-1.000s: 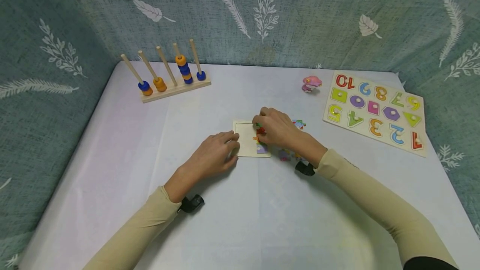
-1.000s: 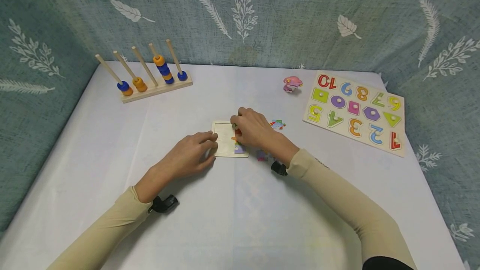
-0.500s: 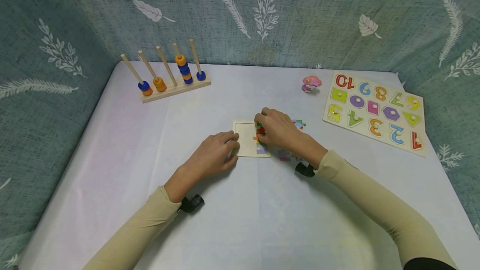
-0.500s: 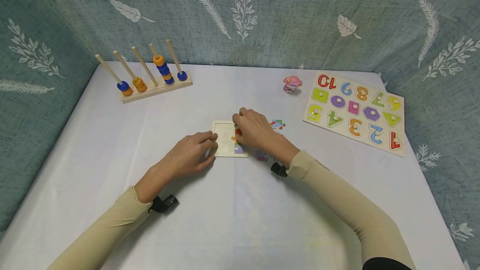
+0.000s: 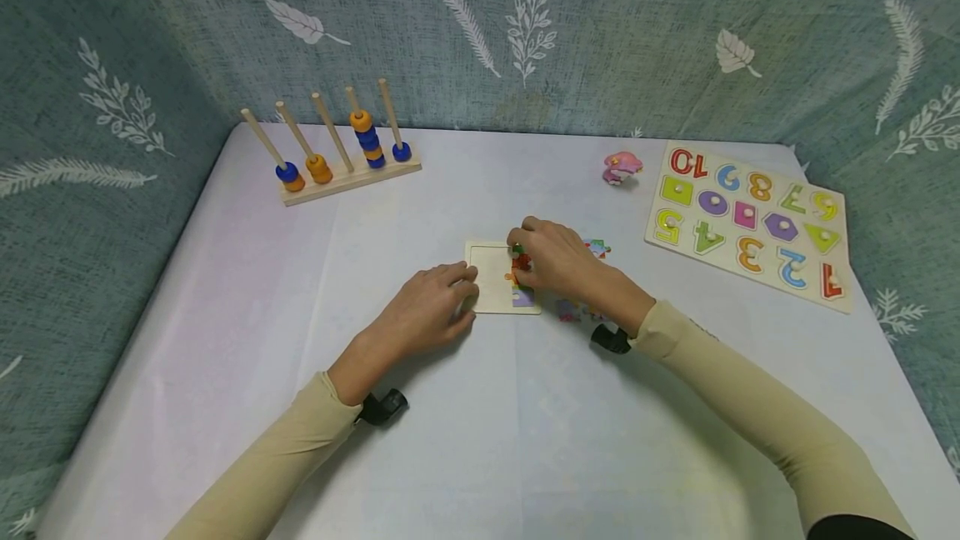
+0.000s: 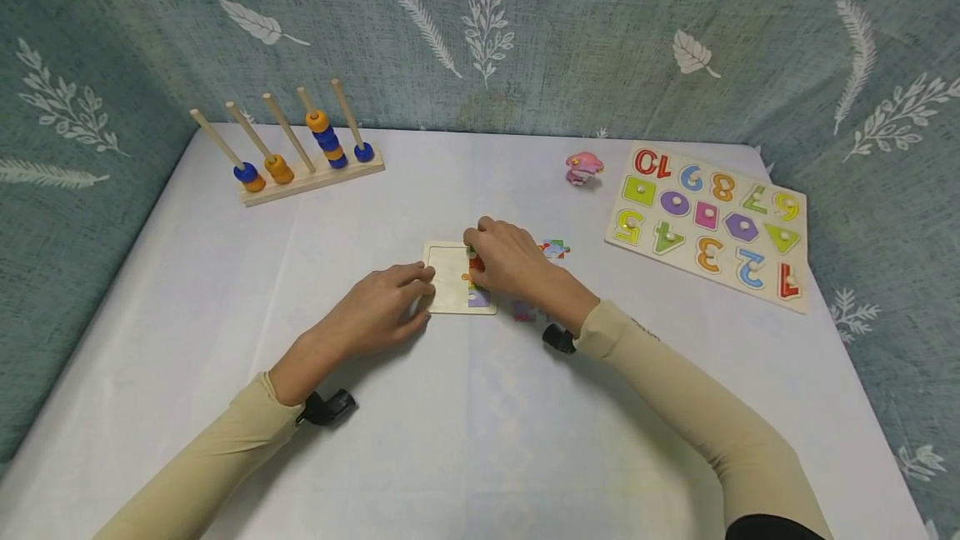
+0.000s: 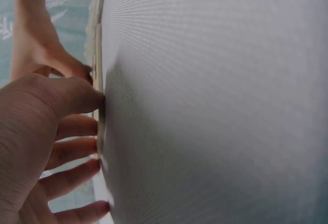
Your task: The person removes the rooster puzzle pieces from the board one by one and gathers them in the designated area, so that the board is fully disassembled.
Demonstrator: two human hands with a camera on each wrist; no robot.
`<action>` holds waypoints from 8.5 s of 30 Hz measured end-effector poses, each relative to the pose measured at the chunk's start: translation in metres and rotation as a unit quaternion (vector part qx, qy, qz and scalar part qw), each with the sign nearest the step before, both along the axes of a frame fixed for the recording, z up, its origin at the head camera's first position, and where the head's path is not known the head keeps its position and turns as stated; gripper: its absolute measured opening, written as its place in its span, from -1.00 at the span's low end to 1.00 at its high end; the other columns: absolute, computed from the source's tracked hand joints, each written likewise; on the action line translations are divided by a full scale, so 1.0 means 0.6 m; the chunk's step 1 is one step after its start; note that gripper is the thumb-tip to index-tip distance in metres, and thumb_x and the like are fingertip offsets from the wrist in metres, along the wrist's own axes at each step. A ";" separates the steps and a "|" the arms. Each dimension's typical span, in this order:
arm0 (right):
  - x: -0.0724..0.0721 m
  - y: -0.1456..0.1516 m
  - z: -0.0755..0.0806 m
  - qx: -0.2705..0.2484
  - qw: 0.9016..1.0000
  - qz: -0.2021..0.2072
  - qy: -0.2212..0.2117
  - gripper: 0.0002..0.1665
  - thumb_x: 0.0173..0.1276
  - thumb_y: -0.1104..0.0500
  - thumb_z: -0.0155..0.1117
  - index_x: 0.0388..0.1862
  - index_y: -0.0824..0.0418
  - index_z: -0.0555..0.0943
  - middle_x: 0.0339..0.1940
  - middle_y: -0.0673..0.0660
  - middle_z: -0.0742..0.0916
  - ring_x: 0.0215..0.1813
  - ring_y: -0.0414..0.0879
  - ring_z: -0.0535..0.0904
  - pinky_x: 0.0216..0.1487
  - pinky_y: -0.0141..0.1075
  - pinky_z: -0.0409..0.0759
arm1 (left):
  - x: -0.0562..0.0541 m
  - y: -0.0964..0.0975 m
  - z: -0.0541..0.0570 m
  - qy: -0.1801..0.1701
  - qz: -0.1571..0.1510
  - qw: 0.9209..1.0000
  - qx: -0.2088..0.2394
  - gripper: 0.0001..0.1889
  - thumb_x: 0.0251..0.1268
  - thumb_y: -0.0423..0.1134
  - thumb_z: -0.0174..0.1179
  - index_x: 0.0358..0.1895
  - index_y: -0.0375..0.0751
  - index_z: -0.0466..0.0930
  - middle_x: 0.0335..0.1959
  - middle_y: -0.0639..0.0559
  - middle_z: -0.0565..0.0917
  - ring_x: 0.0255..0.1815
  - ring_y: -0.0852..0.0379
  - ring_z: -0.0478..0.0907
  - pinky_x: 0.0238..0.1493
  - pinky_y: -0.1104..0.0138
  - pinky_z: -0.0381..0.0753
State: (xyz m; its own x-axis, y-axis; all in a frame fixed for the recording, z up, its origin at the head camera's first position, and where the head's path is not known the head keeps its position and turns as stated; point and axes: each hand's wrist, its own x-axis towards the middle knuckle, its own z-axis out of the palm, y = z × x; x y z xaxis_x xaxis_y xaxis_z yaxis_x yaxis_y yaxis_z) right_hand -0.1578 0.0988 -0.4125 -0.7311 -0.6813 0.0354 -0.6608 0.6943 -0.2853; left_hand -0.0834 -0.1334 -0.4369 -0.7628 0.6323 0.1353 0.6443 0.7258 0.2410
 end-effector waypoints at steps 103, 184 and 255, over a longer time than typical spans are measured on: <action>-0.019 0.190 0.045 0.022 0.992 -0.122 0.033 -0.66 0.16 0.20 0.51 -0.09 0.28 0.72 -0.23 0.21 0.66 -0.25 0.08 0.48 -0.28 -0.07 0.47 | 0.000 0.003 0.001 0.012 -0.002 1.000 0.005 -0.81 0.24 -0.21 0.33 -0.16 -0.22 0.69 0.14 -0.14 0.61 0.16 -0.13 0.55 0.01 0.00 0.58; -0.031 0.165 0.046 0.044 0.995 -0.081 -0.030 -0.61 0.18 0.21 0.51 -0.01 0.29 0.70 -0.16 0.21 0.69 -0.29 0.04 0.51 -0.25 -0.07 0.52 | -0.003 0.004 -0.002 0.001 0.001 1.000 -0.006 -0.78 0.26 -0.20 0.32 -0.11 -0.23 0.70 0.17 -0.16 0.61 0.23 -0.14 0.52 0.13 0.01 0.55; 0.015 -0.013 0.022 0.056 0.995 0.043 -0.073 -0.71 0.15 0.21 0.51 -0.13 0.19 0.71 -0.32 0.08 0.64 -0.33 -0.07 0.47 -0.28 -0.19 0.48 | -0.001 0.002 -0.002 0.010 0.003 1.000 -0.001 -0.76 0.28 -0.17 0.31 -0.08 -0.22 0.69 0.17 -0.14 0.60 0.22 -0.14 0.53 0.08 0.00 0.57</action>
